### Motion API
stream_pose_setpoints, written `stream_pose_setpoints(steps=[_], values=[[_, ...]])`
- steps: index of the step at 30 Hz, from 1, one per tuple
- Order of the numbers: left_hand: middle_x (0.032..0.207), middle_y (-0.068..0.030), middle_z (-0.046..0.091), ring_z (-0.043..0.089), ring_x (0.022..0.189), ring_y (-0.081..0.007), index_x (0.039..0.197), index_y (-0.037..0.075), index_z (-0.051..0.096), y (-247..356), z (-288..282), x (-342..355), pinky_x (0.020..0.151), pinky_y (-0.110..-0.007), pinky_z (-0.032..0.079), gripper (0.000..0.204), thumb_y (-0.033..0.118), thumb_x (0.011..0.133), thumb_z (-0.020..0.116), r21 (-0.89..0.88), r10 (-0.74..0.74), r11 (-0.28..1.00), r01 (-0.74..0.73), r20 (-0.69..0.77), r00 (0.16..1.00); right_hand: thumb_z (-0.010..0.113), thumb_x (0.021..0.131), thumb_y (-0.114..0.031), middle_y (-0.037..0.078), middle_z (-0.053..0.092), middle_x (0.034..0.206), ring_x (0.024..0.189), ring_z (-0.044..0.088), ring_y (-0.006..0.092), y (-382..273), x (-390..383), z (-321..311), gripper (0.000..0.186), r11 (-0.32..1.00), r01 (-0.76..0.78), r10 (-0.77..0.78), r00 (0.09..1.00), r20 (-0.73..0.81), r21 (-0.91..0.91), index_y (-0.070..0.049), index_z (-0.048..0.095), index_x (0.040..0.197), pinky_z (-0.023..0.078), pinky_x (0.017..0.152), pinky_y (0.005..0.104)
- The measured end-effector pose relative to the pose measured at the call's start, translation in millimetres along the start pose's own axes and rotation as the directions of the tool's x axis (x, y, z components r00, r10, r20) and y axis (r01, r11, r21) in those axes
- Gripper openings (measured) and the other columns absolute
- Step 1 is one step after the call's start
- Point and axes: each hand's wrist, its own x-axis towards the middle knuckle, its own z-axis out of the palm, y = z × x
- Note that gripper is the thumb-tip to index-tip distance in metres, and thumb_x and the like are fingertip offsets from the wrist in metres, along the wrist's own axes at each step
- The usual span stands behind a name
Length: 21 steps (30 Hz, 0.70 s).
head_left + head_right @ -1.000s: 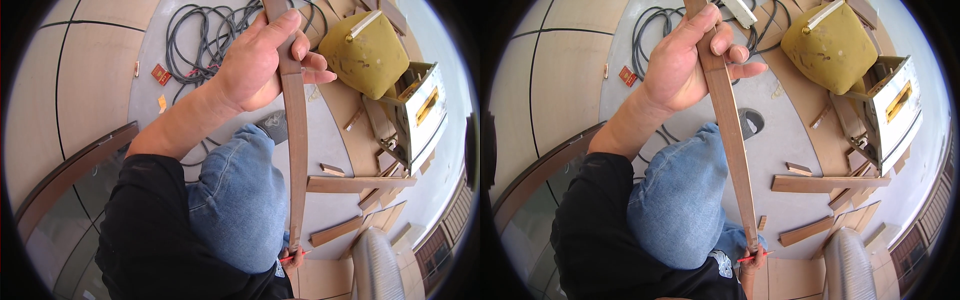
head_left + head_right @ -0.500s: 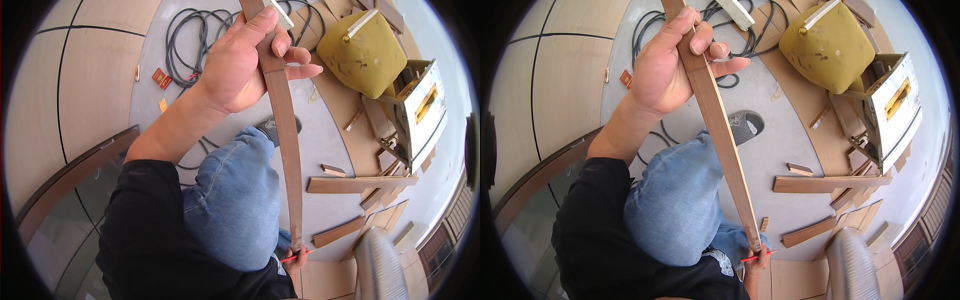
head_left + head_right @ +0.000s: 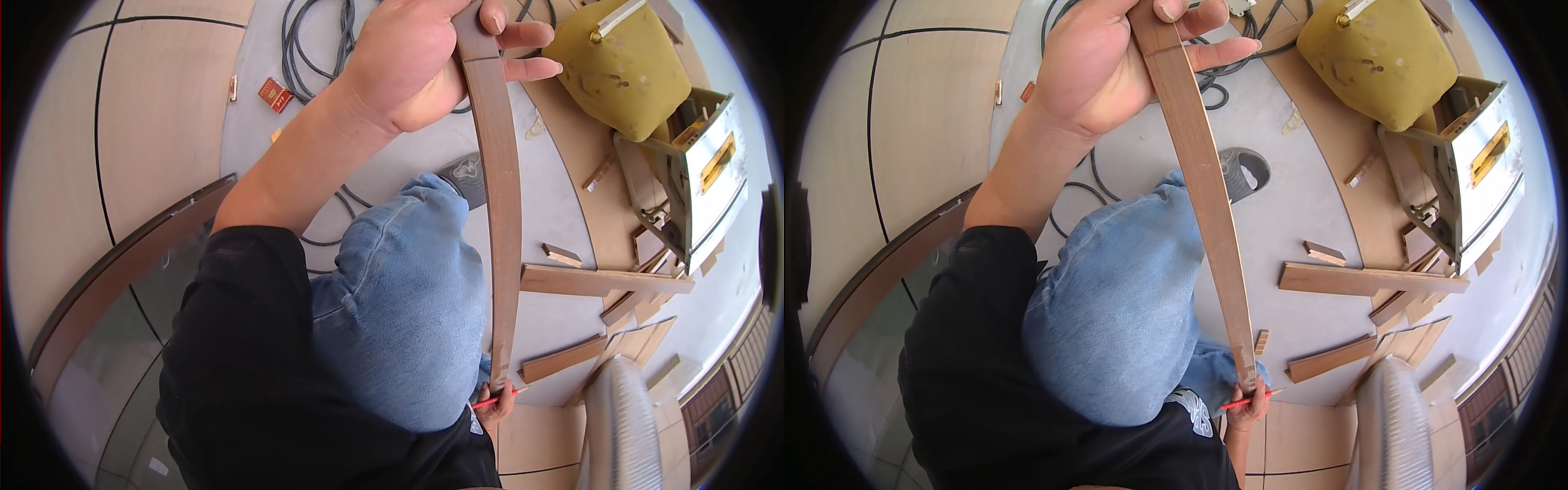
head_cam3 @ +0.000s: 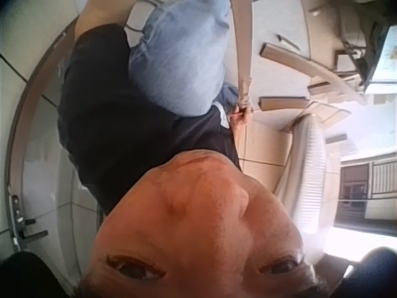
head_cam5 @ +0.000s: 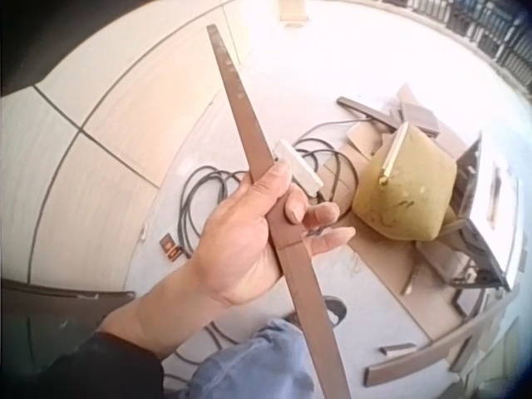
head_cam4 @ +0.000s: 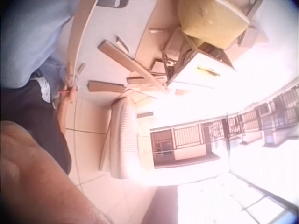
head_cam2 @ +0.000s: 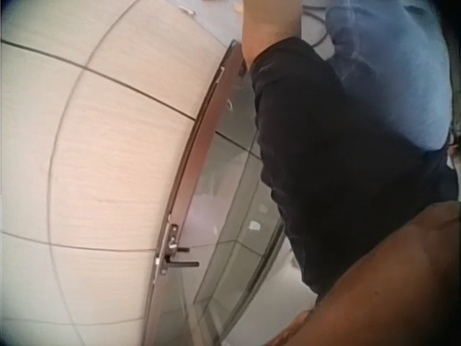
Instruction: The person uses a table saw to cut wooden floor planks and then carries the cut pieces into a room where another person is installing them.
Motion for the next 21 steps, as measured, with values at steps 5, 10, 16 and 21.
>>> stream_pose_setpoints(steps=[5,10,16,21], values=[[0.084,-0.0025,0.058,0.068,0.106,-0.0267,0.098,0.009,0.055,-4,-4,6,0.101,-0.056,0.057,0.033,0.034,0.114,0.041,-0.024,-0.032,0.999,0.033,0.036,0.999,0.079,0.088,-0.019,0.019,0.064,0.09,0.075,0.061,0.036,-6,2,0,0.049,1.0,0.003,-0.003,1.0,-0.028,0.001,-0.001,0.062,0.13,0.049,0.067,0.0422],[0.081,-0.0016,0.059,0.068,0.105,-0.026,0.092,0.01,0.057,0,-7,5,0.103,-0.058,0.056,0.037,0.034,0.114,0.041,-0.018,-0.036,0.999,0.036,-0.028,0.999,0.081,0.088,-0.021,0.019,0.064,0.091,0.075,0.062,0.0358,-9,4,-1,0.05,0.999,-0.03,0.029,0.999,-0.044,-0.045,-0.001,0.063,0.13,0.049,0.066,0.0413],[0.081,-0.0013,0.059,0.067,0.104,-0.0255,0.095,0.011,0.056,-8,-6,11,0.103,-0.057,0.056,0.033,0.034,0.114,0.041,-0.02,-0.061,0.998,0.06,-0.022,0.998,0.08,0.087,-0.018,0.021,0.066,0.093,0.077,0.062,0.0377,-8,5,-1,0.051,0.999,0.018,-0.021,0.998,-0.062,-0.051,-0.001,0.062,0.131,0.05,0.067,0.0436],[0.086,-0.002,0.057,0.067,0.106,-0.0266,0.099,0.01,0.054,-11,-7,13,0.101,-0.054,0.057,0.028,0.033,0.113,0.043,-0.039,-0.081,0.996,0.081,0.009,0.997,0.08,0.087,-0.015,0.02,0.065,0.094,0.077,0.062,0.0375,-8,0,-2,0.051,0.999,0.004,-0.006,0.999,-0.038,-0.038,-0.002,0.061,0.132,0.05,0.069,0.0438]])
